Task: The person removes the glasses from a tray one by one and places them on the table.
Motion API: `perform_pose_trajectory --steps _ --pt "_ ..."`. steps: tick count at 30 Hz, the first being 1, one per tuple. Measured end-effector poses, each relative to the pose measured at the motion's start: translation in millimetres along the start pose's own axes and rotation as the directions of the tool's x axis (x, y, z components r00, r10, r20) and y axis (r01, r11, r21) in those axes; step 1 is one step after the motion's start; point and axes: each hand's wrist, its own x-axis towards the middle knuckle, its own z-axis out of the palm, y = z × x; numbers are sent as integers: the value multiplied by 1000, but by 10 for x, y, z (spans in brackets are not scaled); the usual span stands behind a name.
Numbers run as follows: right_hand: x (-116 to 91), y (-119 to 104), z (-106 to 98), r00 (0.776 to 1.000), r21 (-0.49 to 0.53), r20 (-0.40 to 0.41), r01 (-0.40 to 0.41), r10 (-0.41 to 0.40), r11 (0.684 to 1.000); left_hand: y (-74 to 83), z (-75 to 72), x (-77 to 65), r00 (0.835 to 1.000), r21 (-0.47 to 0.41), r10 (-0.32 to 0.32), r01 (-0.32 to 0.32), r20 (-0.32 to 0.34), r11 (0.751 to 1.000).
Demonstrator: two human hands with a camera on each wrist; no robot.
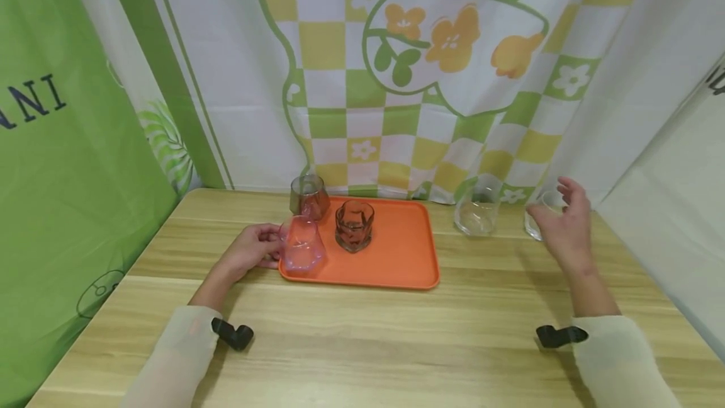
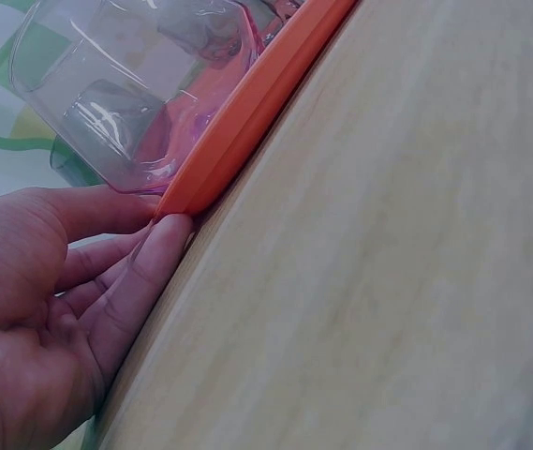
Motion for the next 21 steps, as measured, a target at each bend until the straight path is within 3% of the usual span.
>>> perform_pose_trajectory --steps 4,10,21 --pt "-164 -217 163 987 34 102 124 -127 992 2 3 4 1000 2 -3 3 -5 1000" --pt "-434 -440 505 911 140 269 284 -313 949 -8 4 8 1000 -5 -2 2 -6 1000" --pt "-845 -682 1100 760 326 491 293 -426 899 -20 -8 14 1000 3 -1 1 -2 1000"
